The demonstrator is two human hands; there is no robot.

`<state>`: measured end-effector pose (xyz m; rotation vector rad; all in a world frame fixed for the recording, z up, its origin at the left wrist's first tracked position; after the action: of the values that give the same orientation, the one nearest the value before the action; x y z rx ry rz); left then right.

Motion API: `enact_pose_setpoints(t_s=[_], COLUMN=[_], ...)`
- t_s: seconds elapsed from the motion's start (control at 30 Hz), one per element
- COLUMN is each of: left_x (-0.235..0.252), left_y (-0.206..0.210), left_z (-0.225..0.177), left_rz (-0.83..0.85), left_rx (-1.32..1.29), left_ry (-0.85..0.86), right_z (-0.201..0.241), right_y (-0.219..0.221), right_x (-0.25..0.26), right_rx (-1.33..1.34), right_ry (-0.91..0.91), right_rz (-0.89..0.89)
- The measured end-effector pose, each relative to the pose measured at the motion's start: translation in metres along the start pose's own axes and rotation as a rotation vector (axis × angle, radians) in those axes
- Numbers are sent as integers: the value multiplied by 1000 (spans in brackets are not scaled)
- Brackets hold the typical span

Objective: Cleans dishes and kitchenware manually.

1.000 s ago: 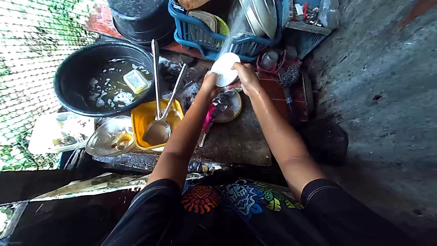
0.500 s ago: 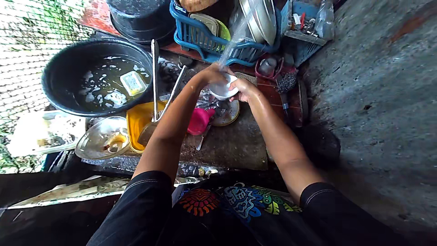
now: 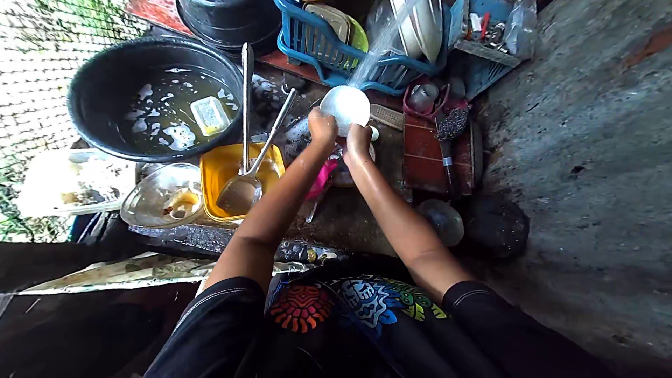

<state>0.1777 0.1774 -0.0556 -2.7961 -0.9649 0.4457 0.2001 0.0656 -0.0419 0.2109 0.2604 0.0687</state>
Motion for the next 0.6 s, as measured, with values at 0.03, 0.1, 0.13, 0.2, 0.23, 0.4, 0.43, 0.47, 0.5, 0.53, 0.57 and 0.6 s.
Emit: enact_pose_setpoints(t_s=[0.03,0.1,0.13,0.2,0.23,0.4,0.43,0.47,0.5,0.53,0.57,0.6], left_x=[6,21,25,25,24,27,31,37,44,52,58,58], left_y=[-8,-16,-16,-12,-7,21,20,16,10,3,-6,-14], left_z=[-5,-16,-22,-38,-46,-67,-69,-68,-64,-58,-51,-44], left_rz=[42,134,205,355,433,581,543,489,437,394,366,353], left_rx=[39,97,134,233,293,673,705,722,727,717,683,608], left_ry=[55,250,356,569,647,771,770,749,697,630,540,440], right_z=[-1,0,2,6,8,4,1,-2,-5,-9,-12,-16], right_y=[0,-4,-8,-14,-16,-16,-15,-14,-12,-10,-6,-2], right_x=[4,17,25,40,46,54,57,59,59,58,57,54], right_rx=[-17,-149,-242,-440,-539,-628,-547,-460,-361,-263,-169,-78], right_ry=[17,49,69,136,181,354,358,355,356,356,355,350], right_rz=[42,135,186,293,341,481,465,436,400,359,326,298])
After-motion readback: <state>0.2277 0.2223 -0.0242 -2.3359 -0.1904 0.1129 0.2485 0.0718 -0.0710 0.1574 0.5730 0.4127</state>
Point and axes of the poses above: each hand's wrist, its own x-axis towards the middle knuckle, its own y-axis out of the palm, z = x × y, the point moved 8 cm from there along x, towards the middle knuckle, and after that the axes turned 11 degrees about x, right-handed, at the moved point
